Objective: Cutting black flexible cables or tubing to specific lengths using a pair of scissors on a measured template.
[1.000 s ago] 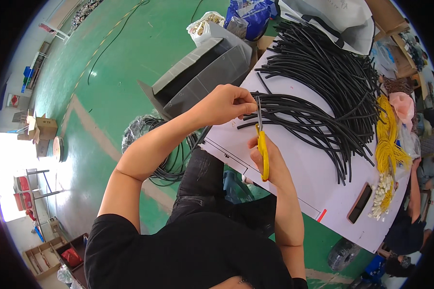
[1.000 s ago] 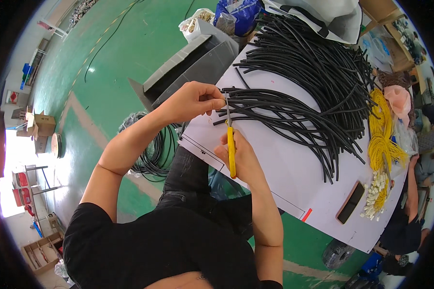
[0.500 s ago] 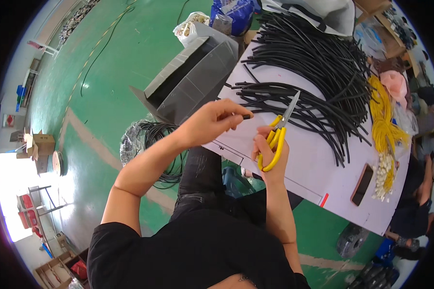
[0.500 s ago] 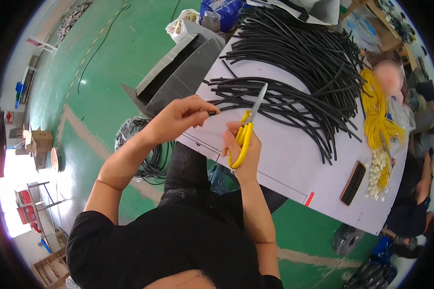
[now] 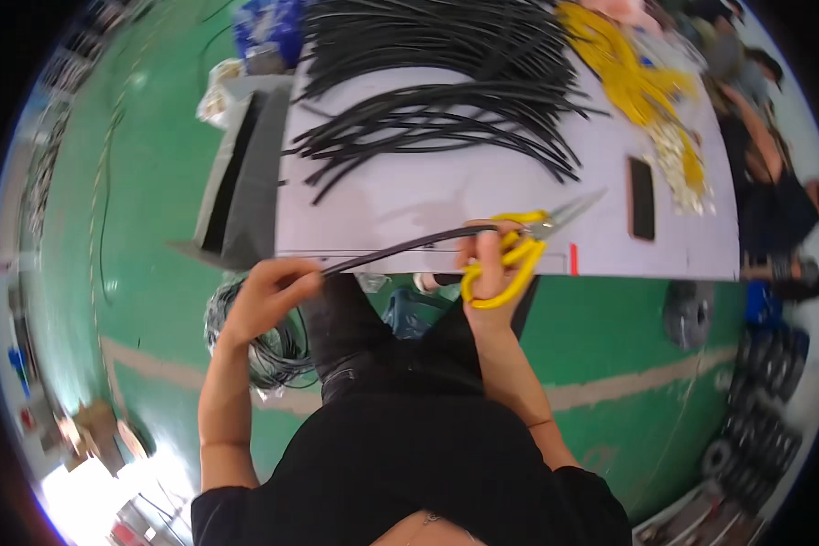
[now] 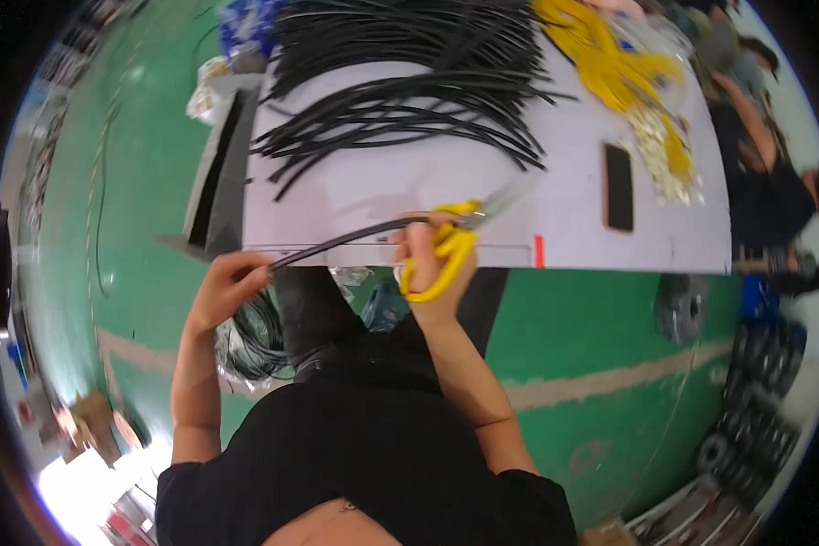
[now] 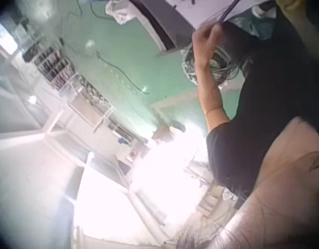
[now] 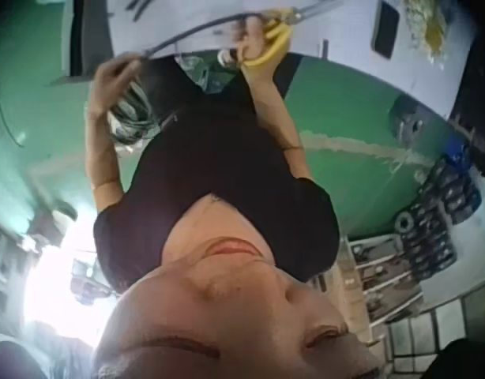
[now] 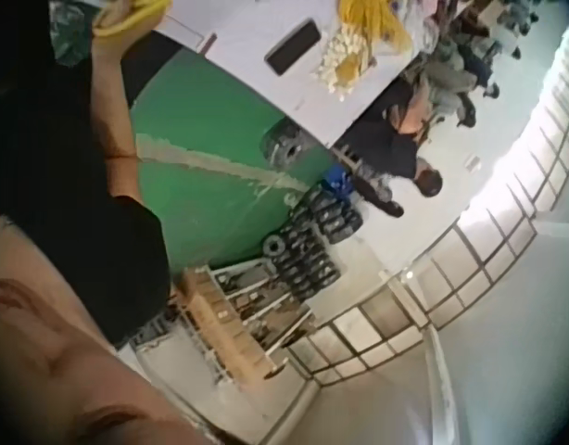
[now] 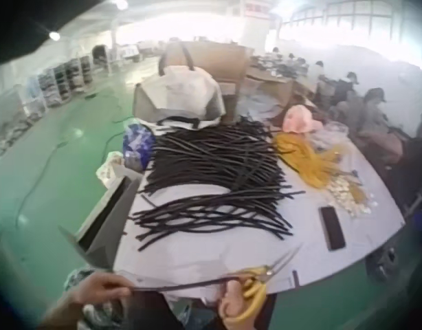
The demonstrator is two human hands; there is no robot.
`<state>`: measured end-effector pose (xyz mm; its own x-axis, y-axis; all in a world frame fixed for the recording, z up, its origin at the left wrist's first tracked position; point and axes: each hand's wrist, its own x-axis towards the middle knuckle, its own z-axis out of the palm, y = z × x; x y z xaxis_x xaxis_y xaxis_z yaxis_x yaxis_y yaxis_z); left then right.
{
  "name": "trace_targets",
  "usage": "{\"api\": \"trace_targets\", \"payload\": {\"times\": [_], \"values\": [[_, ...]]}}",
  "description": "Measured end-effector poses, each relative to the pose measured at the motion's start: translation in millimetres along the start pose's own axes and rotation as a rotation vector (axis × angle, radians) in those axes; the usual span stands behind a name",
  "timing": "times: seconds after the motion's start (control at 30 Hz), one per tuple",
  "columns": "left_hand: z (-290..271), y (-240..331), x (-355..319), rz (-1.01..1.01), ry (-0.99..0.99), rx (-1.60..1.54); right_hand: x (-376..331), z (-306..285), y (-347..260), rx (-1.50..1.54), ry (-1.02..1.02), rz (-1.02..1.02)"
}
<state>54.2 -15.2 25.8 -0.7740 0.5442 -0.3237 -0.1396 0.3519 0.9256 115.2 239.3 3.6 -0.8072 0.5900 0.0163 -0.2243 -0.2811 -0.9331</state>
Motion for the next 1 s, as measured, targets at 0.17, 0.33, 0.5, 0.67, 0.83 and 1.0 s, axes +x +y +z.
{"api": "trace_targets", "payload": {"times": [0.17,0.33,0.5,0.67,0.83,1.0], "values": [[-52,-62,-34,-0.206,0.135,0.129,-10,-118,14,0.112,0.448,0.035],[-56,-66,-18,-0.170,0.108,0.181,-18,-158,33,0.088,0.541,0.118],[-56,-70,-9,-0.209,0.073,0.231,-12,-163,35,0.059,0.547,0.145],[-55,-74,-11,-0.185,0.090,0.220,-8,-159,29,0.019,0.524,0.167],[-54,-73,-10,-0.185,0.097,0.224,-8,-161,32,0.033,0.533,0.171],[-54,-73,-11,-0.199,0.101,0.208,-8,-161,33,0.033,0.529,0.179]]}}
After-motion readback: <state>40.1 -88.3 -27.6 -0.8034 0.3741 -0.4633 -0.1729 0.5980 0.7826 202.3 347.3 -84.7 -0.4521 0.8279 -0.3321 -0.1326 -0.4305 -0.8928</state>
